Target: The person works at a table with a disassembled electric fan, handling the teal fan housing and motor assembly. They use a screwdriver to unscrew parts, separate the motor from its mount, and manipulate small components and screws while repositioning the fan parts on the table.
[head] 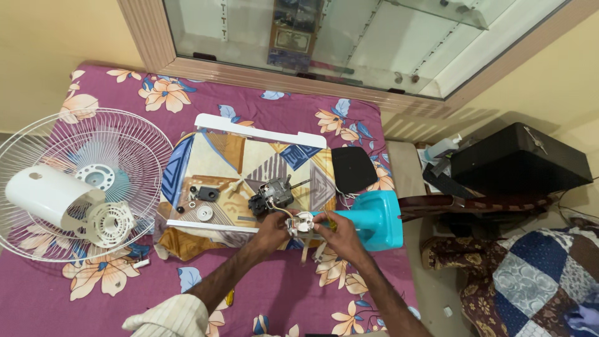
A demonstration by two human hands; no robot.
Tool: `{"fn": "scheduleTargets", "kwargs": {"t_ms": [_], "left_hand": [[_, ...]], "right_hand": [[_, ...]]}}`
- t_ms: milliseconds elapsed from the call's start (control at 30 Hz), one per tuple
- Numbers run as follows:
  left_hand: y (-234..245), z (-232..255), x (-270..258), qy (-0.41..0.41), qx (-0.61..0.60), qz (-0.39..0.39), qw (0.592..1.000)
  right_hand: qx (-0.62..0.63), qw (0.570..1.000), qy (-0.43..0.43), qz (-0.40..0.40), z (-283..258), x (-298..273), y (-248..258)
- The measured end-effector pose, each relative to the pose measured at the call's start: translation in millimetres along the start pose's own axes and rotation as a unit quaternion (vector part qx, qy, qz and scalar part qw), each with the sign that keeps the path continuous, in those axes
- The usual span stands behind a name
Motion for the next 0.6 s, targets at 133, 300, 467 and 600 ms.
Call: {"fn": "scheduleTargets", "kwargs": {"t_ms": [133, 300, 467, 600], "left_hand": [[-2, 6, 1, 0.009, 0.0, -0.017, 1.0], [-1, 18, -2, 0.036, 0.072, -0.034, 0.996], [-1, 26, 1, 0.101, 0.102, -0.039, 0.989], [-3, 32, 3, 0.128, 0.071, -0.031, 0.989]], "right_hand": [[0.02, 0.995, 0.095, 0.031, -2, 5, -2], [0.007, 0.991, 0.128, 0.04, 1, 19, -4], [0.002, 0.995, 0.088, 0.047, 6, 29, -7], [0.023, 0.998, 0.026, 0.043, 5, 32, -7]]}}
Point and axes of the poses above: each hand's wrist, its own x-axis towards the middle knuckle, its own y-axis out of the back of the hand, z = x × y, the point moved 2 cm from there along x, towards the middle knuckle, and after that the axes turned 1 degree about -y, right-handed, at the moved point
